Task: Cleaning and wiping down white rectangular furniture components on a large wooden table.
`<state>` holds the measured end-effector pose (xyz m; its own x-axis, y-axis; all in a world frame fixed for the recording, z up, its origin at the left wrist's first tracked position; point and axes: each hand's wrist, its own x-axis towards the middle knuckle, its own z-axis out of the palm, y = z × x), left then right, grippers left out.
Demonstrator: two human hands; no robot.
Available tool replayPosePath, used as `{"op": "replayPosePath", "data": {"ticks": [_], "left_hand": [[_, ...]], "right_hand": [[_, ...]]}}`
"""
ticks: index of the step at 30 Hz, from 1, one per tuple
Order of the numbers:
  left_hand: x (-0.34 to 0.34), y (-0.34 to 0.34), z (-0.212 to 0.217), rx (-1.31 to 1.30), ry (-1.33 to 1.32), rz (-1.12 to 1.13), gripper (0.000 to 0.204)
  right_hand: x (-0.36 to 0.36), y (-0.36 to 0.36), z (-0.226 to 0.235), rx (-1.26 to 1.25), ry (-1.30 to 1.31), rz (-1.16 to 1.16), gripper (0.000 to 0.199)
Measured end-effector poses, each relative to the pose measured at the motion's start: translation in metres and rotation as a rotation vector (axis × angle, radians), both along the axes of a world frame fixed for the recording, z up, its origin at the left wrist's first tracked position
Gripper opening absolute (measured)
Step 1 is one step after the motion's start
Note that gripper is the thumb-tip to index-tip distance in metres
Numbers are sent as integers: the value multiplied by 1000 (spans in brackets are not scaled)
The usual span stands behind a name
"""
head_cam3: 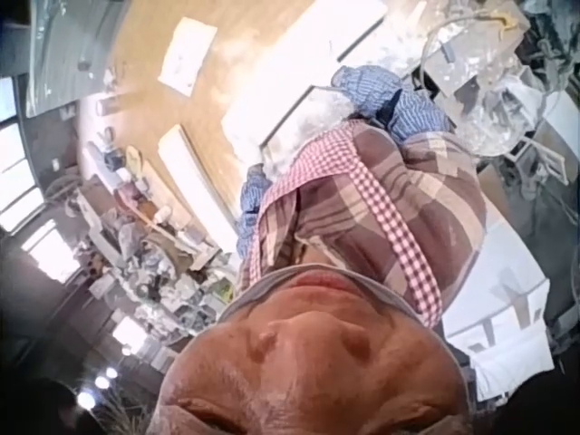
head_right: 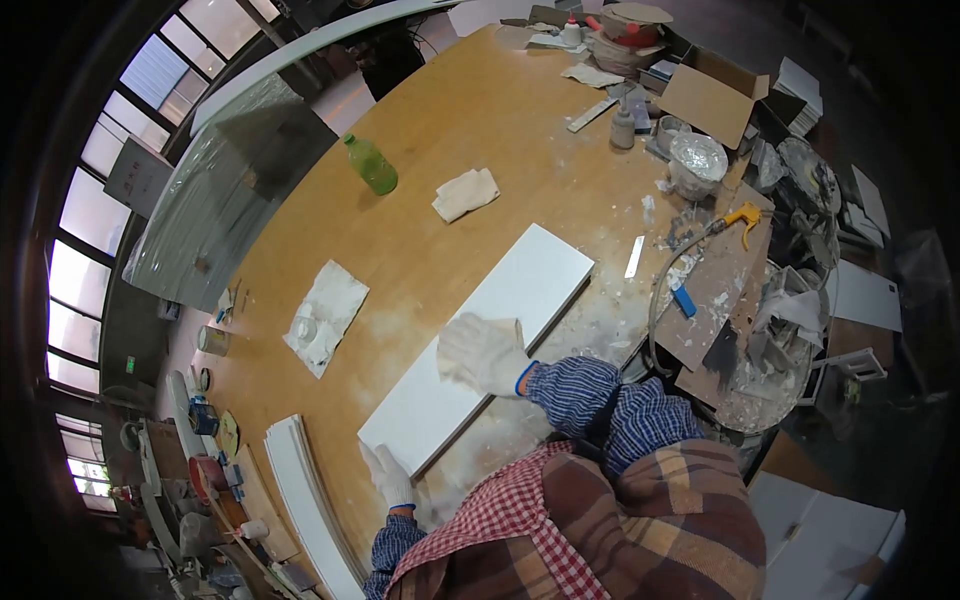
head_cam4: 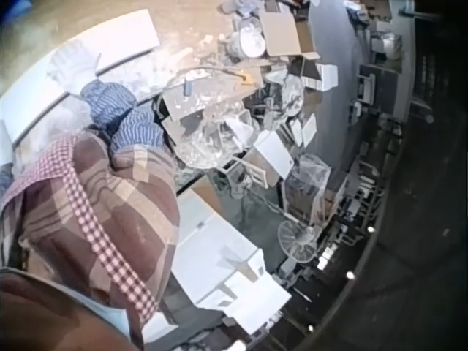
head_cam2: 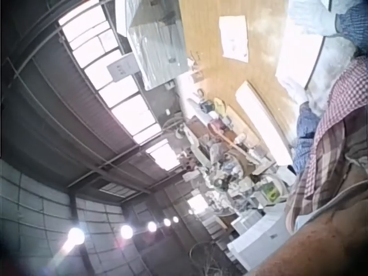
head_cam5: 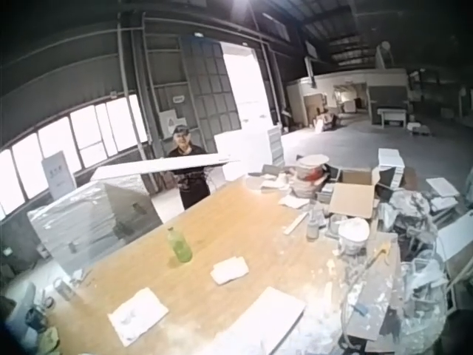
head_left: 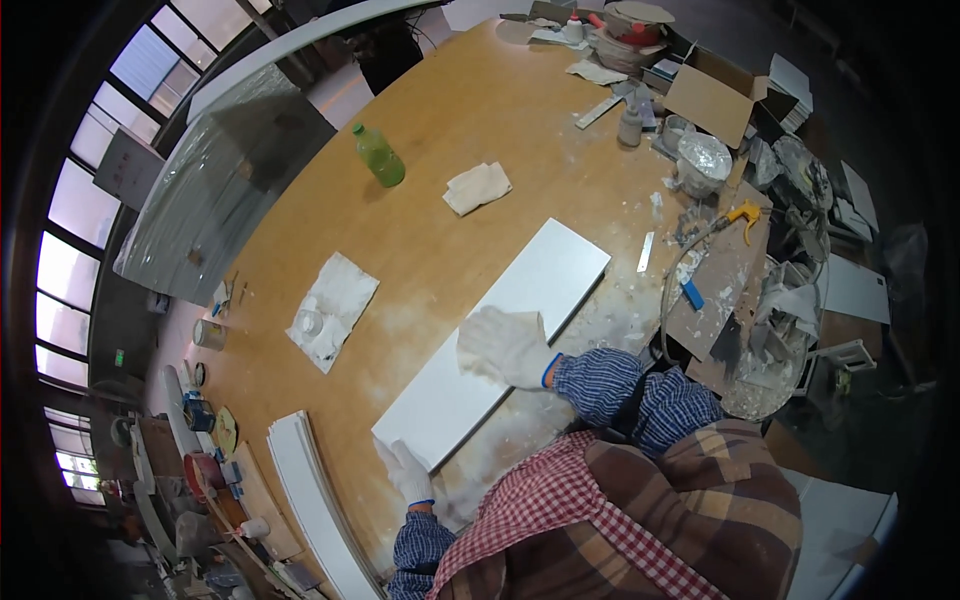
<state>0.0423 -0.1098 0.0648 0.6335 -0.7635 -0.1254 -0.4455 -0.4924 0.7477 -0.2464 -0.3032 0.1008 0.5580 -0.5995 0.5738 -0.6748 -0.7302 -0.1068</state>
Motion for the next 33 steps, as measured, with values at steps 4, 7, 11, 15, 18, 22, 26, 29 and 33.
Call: {"op": "replayPosePath", "data": {"ticks": [4,7,11,15,18,22,26,29,33], "left_hand": [[3,1,-2,-8,-9,14,64],[2,-2,-4,-26,-3,-32,64],[5,1,-5,-17,0,-7,63],[2,-1,-1,-16,-6,-5,63],[4,-3,1,-29,-5,-15,63],[0,-5,1,-53,-4,-19,64],[1,-4,2,-20,-34,7,64],[-1,-1,4,-27,22,-4,64],[7,5,-6,-9,-33,1,63]], "right_hand": [[-46,-26,2,297,178,-68,23],[-126,-72,-22,29,-142,-311,25],[-94,-59,-4,298,-5,-466,27],[-49,-4,-16,69,-38,-47,22],[-74,-25,-1,352,191,-56,23],[-141,-61,-12,137,-101,-334,20],[-70,-30,-16,223,143,-235,22],[-6,25,-10,219,-9,-25,25],[-22,2,3,310,25,195,26]]}}
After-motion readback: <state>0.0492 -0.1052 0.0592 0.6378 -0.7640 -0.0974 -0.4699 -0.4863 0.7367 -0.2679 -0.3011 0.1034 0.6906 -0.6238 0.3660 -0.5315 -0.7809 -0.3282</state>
